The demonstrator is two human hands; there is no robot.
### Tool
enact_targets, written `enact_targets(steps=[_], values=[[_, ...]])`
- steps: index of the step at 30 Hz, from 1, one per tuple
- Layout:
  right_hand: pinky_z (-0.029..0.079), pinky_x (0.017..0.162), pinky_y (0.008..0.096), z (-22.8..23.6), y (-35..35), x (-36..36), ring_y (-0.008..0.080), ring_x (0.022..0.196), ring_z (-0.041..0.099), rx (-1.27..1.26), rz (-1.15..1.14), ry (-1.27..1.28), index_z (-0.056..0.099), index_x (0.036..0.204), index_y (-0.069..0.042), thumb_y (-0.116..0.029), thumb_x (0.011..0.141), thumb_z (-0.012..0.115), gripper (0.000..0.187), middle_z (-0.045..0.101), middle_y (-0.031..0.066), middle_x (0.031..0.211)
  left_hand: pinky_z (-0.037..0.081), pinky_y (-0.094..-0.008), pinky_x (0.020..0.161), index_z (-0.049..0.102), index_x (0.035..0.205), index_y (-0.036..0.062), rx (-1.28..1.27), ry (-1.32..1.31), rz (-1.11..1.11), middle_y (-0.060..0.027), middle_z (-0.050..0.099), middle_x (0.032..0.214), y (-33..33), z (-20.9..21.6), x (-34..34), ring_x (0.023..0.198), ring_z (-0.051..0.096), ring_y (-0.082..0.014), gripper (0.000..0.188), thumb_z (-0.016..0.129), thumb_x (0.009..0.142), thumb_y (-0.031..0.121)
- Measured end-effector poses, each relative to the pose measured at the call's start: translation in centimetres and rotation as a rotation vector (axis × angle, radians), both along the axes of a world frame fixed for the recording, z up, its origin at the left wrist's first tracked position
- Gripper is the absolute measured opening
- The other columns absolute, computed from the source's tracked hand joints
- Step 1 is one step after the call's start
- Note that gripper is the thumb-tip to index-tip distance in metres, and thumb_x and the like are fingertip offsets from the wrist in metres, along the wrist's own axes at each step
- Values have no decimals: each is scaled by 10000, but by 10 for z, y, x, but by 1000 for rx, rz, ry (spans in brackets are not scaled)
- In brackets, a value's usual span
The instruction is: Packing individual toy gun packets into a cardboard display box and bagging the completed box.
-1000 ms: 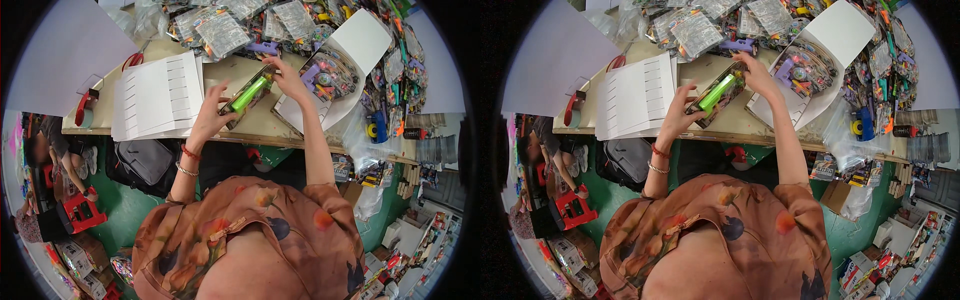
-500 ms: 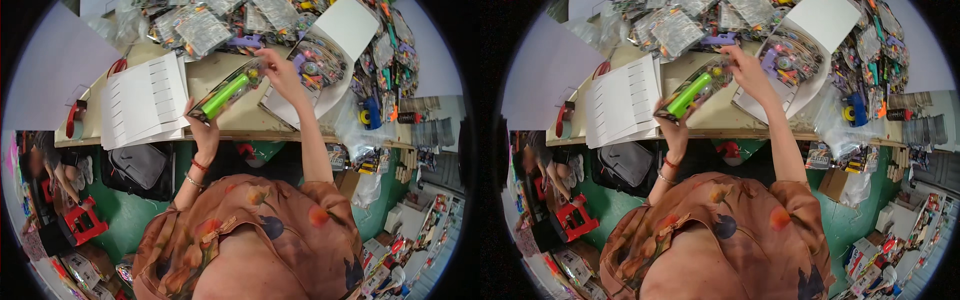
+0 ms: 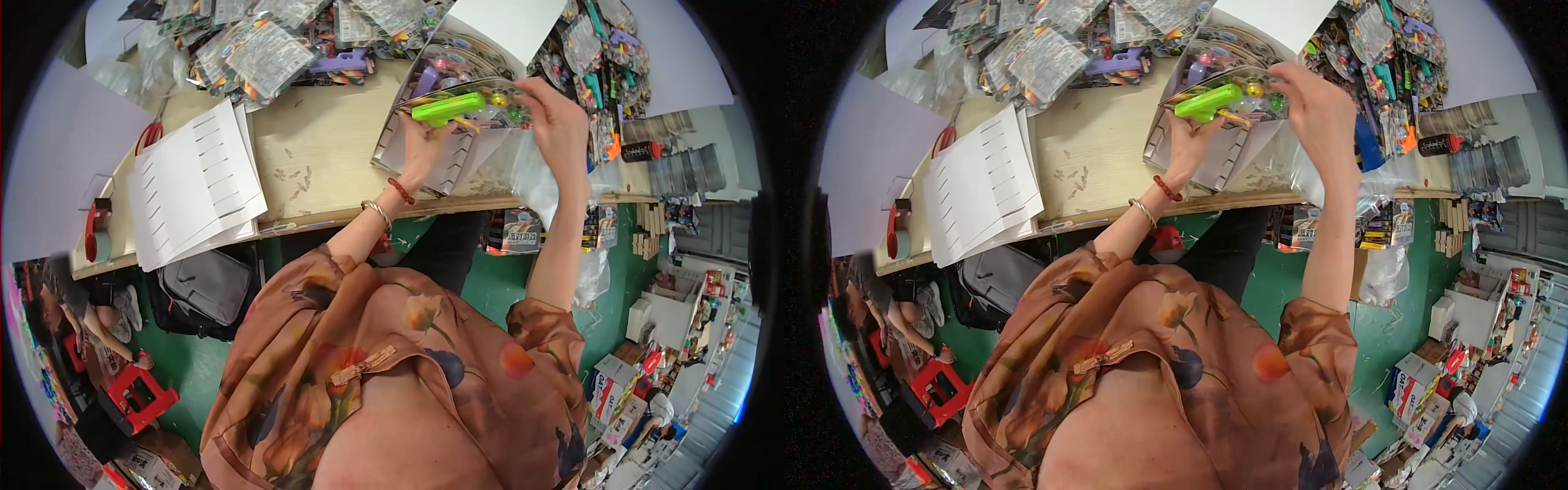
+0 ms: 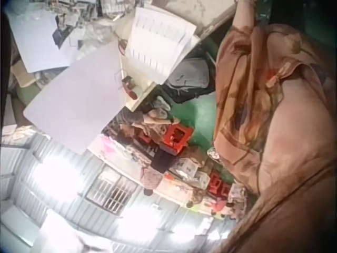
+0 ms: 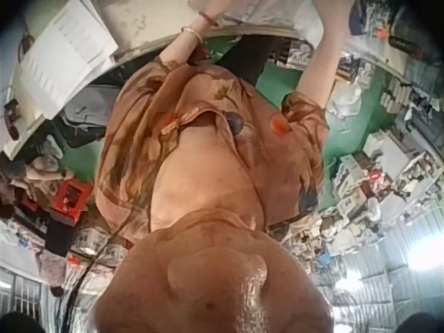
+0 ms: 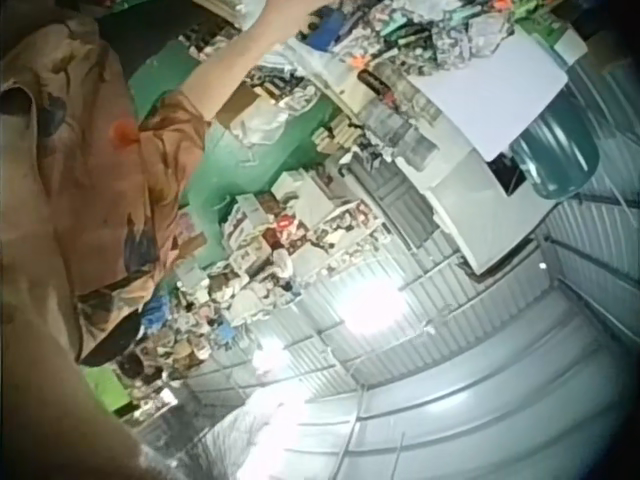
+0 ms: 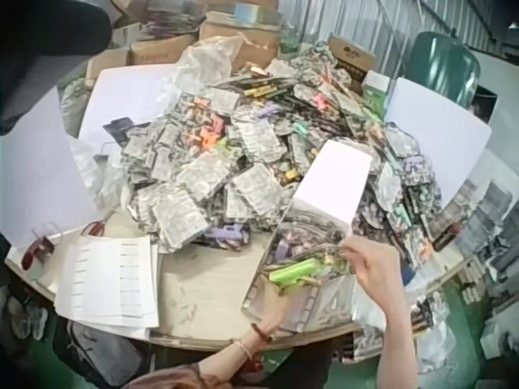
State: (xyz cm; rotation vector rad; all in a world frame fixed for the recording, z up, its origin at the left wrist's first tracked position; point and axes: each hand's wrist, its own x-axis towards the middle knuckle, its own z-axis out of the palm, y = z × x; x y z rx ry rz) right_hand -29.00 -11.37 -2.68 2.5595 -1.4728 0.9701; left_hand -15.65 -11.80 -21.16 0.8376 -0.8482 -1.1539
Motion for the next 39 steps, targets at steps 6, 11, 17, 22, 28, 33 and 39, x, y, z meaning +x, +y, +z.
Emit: enact_targets(steps=[6,11,17,22,28,33,39], values=[[474,590,380,-6,-4,5,297,739,620,-50,19,222,559,984,-128,5,771,509,256,648,66,828,431,-274,888,331,1214,16,63,-46,-14,-84,518,1161,-15,-28,-15,1039,529,-156,562,699,791,61],[471,624,381,-8,-13,8,310,765,616,22,-3,289,588,1004,-104,-39,798,561,217,651,98,858,426,-294,909,328,1237,19,111,-6,-105,-83,510,1180,-22,-40,-20,1077,508,-161,576,694,795,61],[465,613,401,-30,-32,21,319,771,615,39,-59,410,546,958,-87,-13,779,537,194,653,95,830,453,-291,870,347,1247,42,242,236,-159,-84,524,1175,-25,-61,-12,1061,530,-178,519,649,826,73],[468,609,405,-31,-27,24,318,765,619,31,-137,388,543,969,-94,7,763,519,231,653,100,814,485,-312,807,495,1166,97,508,745,-89,-57,593,1072,-18,-38,4,949,586,-176,234,463,942,157],[470,589,413,-32,-19,40,328,724,610,29,-144,426,534,965,-101,22,747,515,251,624,96,809,519,-313,752,558,1071,72,661,794,47,-50,613,1015,-42,-30,-3,834,616,-161,173,469,935,131],[502,607,403,-33,-24,62,299,736,637,17,-81,456,541,915,-73,-31,775,497,152,616,112,794,490,-251,697,513,1133,-17,577,390,56,-98,594,1010,-25,-46,-4,842,582,-163,283,426,866,15],[485,675,378,-38,-38,72,273,788,633,14,-22,547,545,915,-59,-33,748,534,170,619,116,838,404,-254,848,387,1320,26,298,89,49,-81,485,1226,54,9,18,1063,479,-151,479,509,857,46]])
